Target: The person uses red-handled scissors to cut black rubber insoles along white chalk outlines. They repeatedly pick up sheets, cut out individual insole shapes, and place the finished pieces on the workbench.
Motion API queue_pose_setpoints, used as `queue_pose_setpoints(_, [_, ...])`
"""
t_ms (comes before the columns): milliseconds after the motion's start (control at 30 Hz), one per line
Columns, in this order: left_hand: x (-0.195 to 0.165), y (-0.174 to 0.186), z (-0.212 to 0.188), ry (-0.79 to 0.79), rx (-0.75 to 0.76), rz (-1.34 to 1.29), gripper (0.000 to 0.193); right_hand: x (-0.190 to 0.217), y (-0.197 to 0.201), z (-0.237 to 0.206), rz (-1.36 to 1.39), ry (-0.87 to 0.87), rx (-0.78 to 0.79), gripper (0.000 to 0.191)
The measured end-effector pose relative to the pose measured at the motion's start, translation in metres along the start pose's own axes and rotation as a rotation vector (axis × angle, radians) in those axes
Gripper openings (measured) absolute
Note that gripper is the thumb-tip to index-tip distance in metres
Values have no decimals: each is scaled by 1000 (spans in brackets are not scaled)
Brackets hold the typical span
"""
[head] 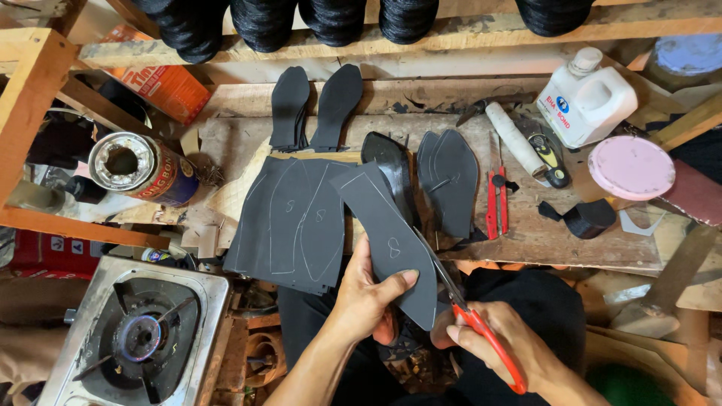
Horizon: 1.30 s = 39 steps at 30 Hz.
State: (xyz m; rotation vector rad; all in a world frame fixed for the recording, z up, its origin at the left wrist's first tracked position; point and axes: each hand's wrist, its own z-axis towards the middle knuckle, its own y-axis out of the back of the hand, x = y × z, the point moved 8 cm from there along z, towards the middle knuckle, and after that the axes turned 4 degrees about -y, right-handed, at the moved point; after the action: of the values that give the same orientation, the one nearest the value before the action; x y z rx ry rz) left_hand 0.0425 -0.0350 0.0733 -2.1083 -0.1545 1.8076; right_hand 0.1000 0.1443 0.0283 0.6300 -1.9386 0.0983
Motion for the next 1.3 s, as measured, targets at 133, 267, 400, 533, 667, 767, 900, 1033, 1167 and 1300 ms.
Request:
queue_pose_setpoints(133, [3,2,0,-3,30,3,69,22,1,-10,37,286,69,24])
queue_pose_setpoints(267, [11,8,6,45,-8,-101,57,-8,6,-9,-131,-91,-26,24])
queue_pose_setpoints(400, [4,17,9,-61,-70,-101,55,0,-2,-6,-94,-65,16,22])
queue_pose_setpoints(533, [4,15,6,-62,-70,-39,54,17,-7,-1,61,22,73,19])
queue_pose_setpoints(667, [3,13,5,-49,-65,-67,56,13,-6,-2,-26,-57,37,20])
queue_pose_setpoints(767, [-3,14,1,-76,-57,-26,57,7,-5,-3,-60,-76,10,21])
queue_pose_setpoints(900, [-4,12,1,-81,-49,-59,63,5,-4,-5,-89,-8,-13,22])
queue_pose_setpoints(1033, [0,10,1,-78,-44,-71,63,0,-5,-1,-138,-77,5,22])
queue_pose_setpoints(1167, [8,-3,-4,-57,21,15,61,15,-7,3,50,36,45,25])
queue_pose_setpoints(1300, [14,-1,-7,-5,16,-34,61,17,-11,6,174,28,81,29])
